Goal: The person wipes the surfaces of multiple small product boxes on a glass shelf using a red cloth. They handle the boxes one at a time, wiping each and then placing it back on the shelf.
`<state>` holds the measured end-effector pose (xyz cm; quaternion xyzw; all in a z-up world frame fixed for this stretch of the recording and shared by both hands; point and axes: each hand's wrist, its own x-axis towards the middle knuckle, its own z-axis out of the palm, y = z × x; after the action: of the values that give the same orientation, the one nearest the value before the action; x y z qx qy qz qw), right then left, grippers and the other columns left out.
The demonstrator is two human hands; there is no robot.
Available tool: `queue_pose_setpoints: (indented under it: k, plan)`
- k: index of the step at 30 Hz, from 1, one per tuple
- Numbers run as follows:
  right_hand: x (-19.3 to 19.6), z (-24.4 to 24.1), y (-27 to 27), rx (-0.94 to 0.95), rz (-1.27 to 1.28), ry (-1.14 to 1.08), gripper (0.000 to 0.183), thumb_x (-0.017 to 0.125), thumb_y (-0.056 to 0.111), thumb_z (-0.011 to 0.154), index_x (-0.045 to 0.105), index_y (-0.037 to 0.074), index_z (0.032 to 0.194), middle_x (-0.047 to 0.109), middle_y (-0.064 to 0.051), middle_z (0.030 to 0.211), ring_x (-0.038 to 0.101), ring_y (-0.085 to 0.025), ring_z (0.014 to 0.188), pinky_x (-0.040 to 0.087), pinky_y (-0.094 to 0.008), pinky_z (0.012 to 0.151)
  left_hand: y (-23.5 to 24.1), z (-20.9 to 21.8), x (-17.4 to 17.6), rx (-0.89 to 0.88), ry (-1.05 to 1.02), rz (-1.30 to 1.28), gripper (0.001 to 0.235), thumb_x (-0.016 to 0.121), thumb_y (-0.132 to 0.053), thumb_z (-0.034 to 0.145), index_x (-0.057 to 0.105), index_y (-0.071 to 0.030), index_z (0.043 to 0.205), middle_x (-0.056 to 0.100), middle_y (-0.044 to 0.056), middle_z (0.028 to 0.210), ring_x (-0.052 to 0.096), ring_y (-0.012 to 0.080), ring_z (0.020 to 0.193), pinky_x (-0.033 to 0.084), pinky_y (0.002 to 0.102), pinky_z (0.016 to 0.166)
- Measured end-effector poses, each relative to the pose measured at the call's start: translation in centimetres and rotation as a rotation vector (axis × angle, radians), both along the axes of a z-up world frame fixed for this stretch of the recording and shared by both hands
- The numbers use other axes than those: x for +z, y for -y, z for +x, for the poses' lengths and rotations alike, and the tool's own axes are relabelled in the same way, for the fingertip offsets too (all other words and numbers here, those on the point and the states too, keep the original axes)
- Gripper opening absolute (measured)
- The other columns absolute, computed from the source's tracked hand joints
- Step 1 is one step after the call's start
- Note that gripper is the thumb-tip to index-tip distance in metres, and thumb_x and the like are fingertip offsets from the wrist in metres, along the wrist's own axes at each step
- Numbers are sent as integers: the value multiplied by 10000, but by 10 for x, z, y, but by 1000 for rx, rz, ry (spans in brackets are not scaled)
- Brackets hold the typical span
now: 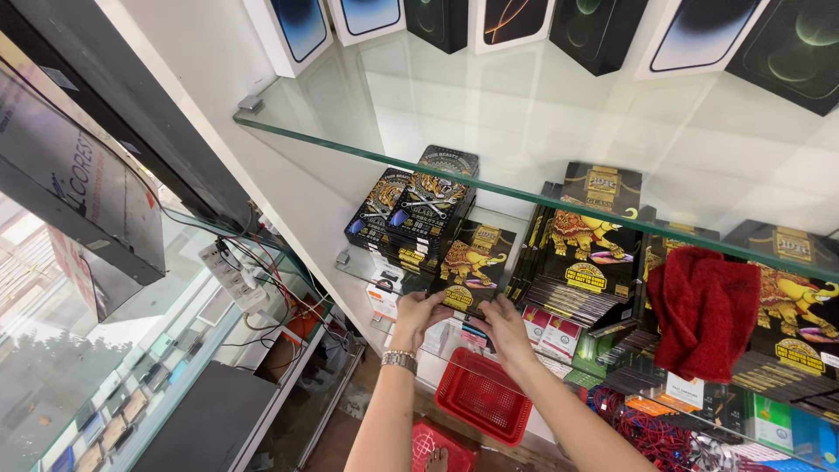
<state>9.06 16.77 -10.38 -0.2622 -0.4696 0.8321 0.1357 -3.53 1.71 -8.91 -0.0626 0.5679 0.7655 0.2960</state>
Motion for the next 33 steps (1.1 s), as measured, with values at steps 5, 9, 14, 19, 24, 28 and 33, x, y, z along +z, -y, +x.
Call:
queue_pose_setpoints:
  k: [5, 9, 14, 19, 24, 28, 33]
  plan:
    - [10, -6, 22, 96, 371, 285, 808, 594, 372, 984, 209, 39, 1612, 358, -200, 1620, 403, -287, 1479, 346, -376, 1176, -26, 9, -20, 246, -59, -56, 423, 733, 18, 852, 510, 172, 1176, 684, 227, 959, 748, 327, 683, 641, 368, 589]
    - [8, -36, 17, 62, 572, 409, 798, 550, 434, 972, 245, 60, 1608, 221, -188, 1674, 283, -324, 1532, 281, -383, 1210, -34, 8, -23, 256, -247, -213, 334, 688, 4, 851, 623, 127, 1154, 735, 187, 934, 776, 261, 661, 605, 325, 549]
    - [1, -68, -1, 53, 751, 491, 823, 590, 433, 951, 291, 20, 1597, 310, -244, 1649, 339, -381, 1514, 324, -394, 1210, -41, -1, -17, 173, -269, -280, 254, 703, -43, 882, 675, 152, 1043, 760, 166, 831, 790, 246, 666, 627, 304, 568]
    - [29, -56, -2, 145, 667, 410, 868, 611, 450, 990, 186, 34, 1622, 199, -314, 1617, 230, -366, 1527, 277, -397, 1196, -52, 19, 22, 32, -431, -540, 367, 692, -272, 982, 760, 81, 908, 730, 94, 691, 756, 197, 621, 574, 265, 560]
    - [109, 7, -23, 204, 683, 35, 546, 535, 319, 1013, 471, 44, 1480, 611, -180, 1426, 608, -268, 1286, 477, -319, 1028, -75, 56, 93, 63, -474, -98, 412, 571, -305, 1041, 677, 32, 829, 685, 46, 654, 622, 111, 541, 509, 266, 501]
    - [173, 68, -66, 44, 570, 29, 361, 539, 204, 1016, 650, 30, 1311, 771, -172, 1123, 728, -249, 1005, 608, -334, 854, -117, 93, 140, -32, -611, 86, 428, 571, -292, 1082, 636, 28, 806, 591, 17, 616, 510, 57, 505, 408, 228, 460]
    - [202, 143, -148, -430, 1653, 496, 303, 657, 210, 1000, 668, 95, 1280, 726, -139, 1202, 624, -318, 1157, 512, -440, 1012, -184, 151, 170, -213, -618, 143, 338, 596, -264, 1044, 671, 13, 867, 603, 2, 635, 523, 55, 512, 422, 228, 471]
